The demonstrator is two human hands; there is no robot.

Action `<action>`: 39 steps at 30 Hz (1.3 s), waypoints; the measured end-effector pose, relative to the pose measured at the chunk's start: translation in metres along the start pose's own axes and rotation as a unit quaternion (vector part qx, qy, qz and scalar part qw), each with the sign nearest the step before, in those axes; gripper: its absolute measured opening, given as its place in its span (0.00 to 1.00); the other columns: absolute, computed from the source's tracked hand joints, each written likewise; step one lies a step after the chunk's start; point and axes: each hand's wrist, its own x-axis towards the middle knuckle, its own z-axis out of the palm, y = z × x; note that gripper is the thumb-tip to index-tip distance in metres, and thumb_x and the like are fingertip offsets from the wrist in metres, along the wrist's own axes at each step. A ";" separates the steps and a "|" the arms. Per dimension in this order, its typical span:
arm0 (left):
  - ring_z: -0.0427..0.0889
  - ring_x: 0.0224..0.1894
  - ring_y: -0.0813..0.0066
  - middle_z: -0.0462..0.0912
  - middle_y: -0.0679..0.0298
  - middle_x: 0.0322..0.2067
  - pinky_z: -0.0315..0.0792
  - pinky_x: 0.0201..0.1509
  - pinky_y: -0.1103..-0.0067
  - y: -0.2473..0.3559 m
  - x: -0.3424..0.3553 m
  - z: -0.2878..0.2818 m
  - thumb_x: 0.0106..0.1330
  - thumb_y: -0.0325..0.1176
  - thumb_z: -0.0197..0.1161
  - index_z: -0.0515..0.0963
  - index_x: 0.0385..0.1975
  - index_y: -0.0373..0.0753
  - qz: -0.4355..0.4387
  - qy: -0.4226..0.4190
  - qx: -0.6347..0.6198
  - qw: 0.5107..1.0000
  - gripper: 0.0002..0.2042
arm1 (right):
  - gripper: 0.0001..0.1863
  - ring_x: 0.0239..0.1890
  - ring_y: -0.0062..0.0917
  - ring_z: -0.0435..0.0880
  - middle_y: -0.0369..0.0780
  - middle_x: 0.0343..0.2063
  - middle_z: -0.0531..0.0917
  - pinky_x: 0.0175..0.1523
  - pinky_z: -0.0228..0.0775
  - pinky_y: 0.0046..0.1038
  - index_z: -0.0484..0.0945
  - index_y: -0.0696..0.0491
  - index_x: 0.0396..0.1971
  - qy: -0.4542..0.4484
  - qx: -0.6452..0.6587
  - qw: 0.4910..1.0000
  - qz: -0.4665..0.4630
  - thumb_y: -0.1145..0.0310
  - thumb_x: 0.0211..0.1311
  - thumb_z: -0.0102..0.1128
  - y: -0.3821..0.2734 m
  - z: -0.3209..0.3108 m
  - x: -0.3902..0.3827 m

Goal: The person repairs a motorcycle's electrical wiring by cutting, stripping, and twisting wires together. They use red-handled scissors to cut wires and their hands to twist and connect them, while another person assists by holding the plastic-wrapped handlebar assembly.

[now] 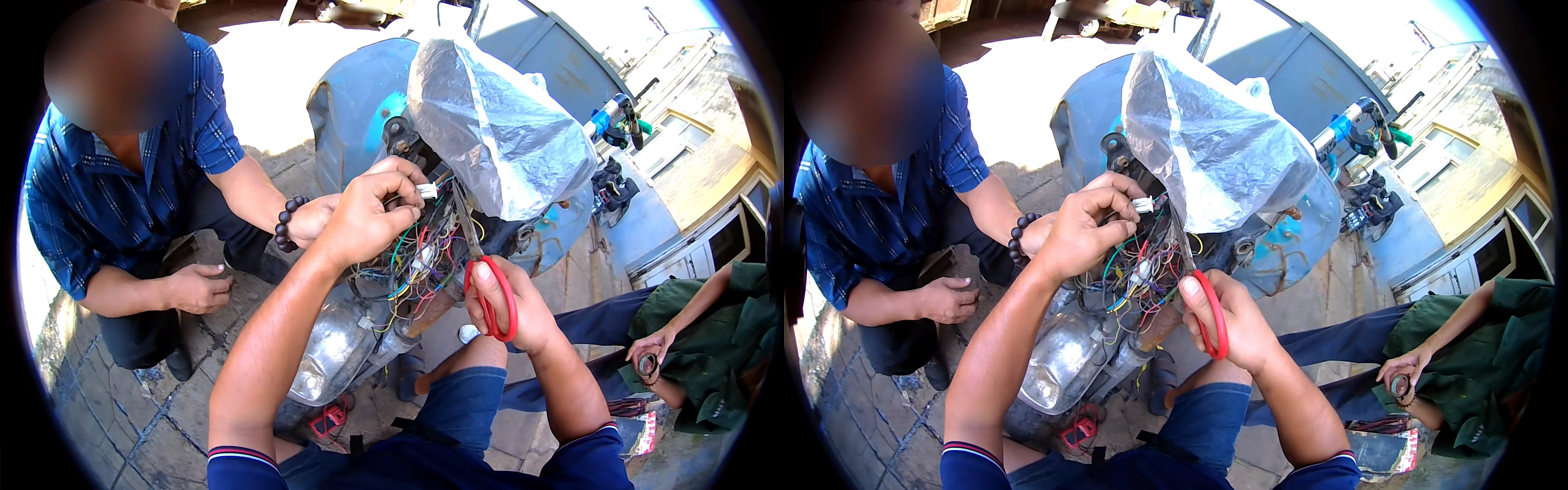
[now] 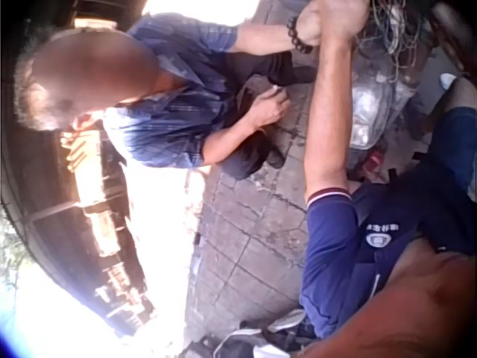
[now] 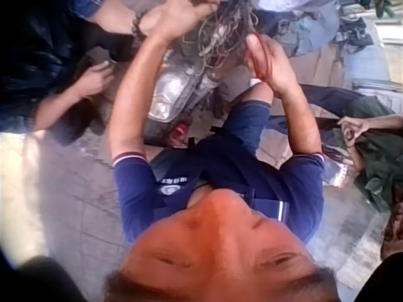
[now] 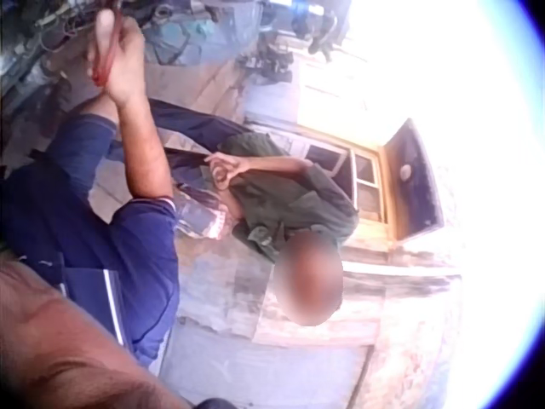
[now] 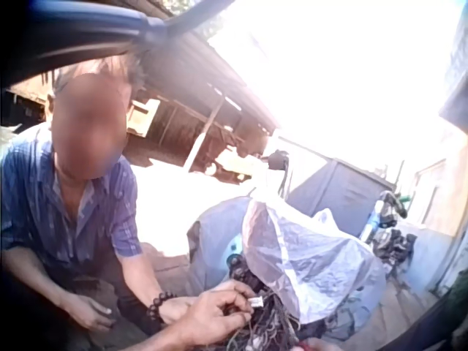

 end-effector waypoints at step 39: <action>0.76 0.47 0.56 0.78 0.57 0.43 0.69 0.54 0.68 0.017 -0.005 0.022 0.49 0.22 0.64 0.79 0.25 0.35 0.167 0.133 0.305 0.928 0.04 | 0.36 0.15 0.20 0.70 0.36 0.14 0.71 0.21 0.62 0.22 0.72 0.56 0.21 -0.127 0.156 0.979 -0.038 0.37 0.75 0.45 -0.005 -0.016 0.005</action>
